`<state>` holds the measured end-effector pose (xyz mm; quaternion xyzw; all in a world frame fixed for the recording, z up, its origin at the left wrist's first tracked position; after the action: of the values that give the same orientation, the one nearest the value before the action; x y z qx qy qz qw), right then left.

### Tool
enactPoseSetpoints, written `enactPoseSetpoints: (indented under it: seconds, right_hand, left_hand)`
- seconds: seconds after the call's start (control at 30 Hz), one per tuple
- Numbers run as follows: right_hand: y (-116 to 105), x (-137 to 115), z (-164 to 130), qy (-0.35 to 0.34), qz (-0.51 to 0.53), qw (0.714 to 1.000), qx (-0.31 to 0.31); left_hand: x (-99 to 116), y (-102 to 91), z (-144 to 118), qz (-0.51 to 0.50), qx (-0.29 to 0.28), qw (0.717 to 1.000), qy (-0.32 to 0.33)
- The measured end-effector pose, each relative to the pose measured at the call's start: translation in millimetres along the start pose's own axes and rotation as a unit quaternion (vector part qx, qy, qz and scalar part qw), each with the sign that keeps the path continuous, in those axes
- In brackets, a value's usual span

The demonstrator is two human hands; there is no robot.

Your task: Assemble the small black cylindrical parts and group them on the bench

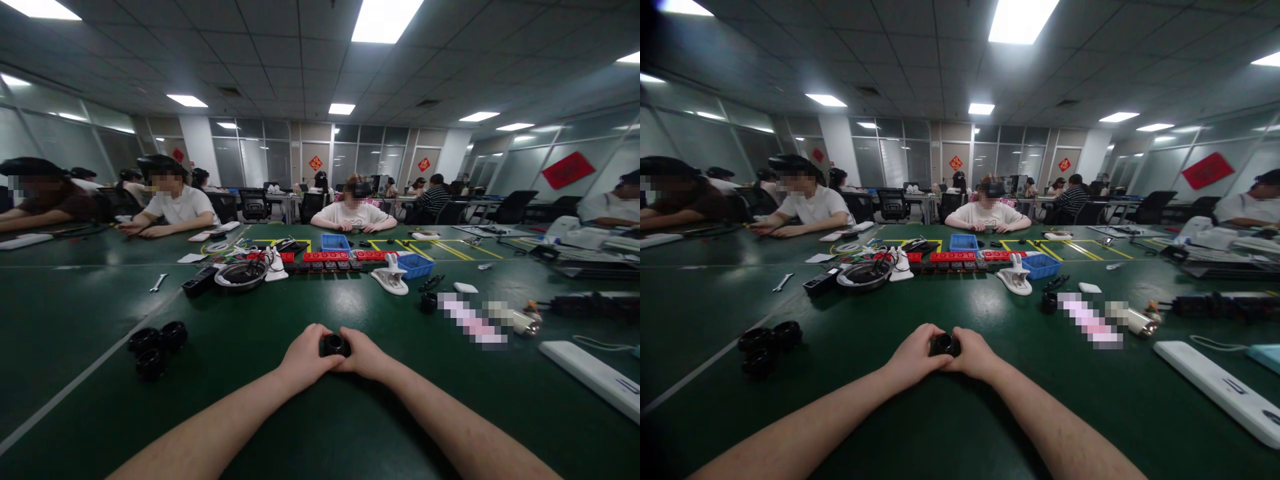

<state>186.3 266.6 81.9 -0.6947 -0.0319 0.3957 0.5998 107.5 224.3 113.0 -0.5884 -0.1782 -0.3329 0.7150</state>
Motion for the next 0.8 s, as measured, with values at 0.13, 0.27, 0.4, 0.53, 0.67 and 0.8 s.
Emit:
enactPoseSetpoints:
  seconds: [0.13,0.27,0.4,0.53,0.67,0.8]
  right_hand:
    - [-6.9,-8.8,-5.3,0.027,-0.120,0.989,0.086]
    - [-8.9,-17.8,-6.8,-0.016,-0.079,0.993,0.081]
    - [-3.2,-21.6,-6.2,-0.081,0.044,0.995,-0.033]
    - [-2.3,-24.3,-9.7,-0.102,0.129,0.979,-0.119]
    - [-2.6,-24.3,-9.8,-0.106,0.148,0.975,-0.127]
    - [1.9,-21.7,-8.2,-0.104,0.160,0.972,-0.139]
  left_hand:
    - [-3.2,-3.2,0.1,0.028,0.036,0.999,-0.011]
    - [-2.4,-1.9,3.7,0.011,0.011,1.000,0.026]
    - [1.3,2.4,4.8,-0.030,-0.056,0.996,0.065]
    - [0.9,7.3,4.8,-0.072,-0.092,0.991,0.069]
    - [-2.6,12.6,5.8,-0.097,-0.103,0.988,0.058]
    - [-4.0,13.2,6.6,-0.096,-0.100,0.989,0.059]
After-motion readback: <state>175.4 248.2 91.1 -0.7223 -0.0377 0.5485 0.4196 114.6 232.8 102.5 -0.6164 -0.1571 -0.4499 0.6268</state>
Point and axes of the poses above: each hand's wrist, its own z-axis towards the middle knuckle, its own y-axis out of the palm, x = y × z, the point moved 10 cm from there along z, towards the middle knuckle, and after that the axes turned 5 degrees about y, right-handed, at the moved point
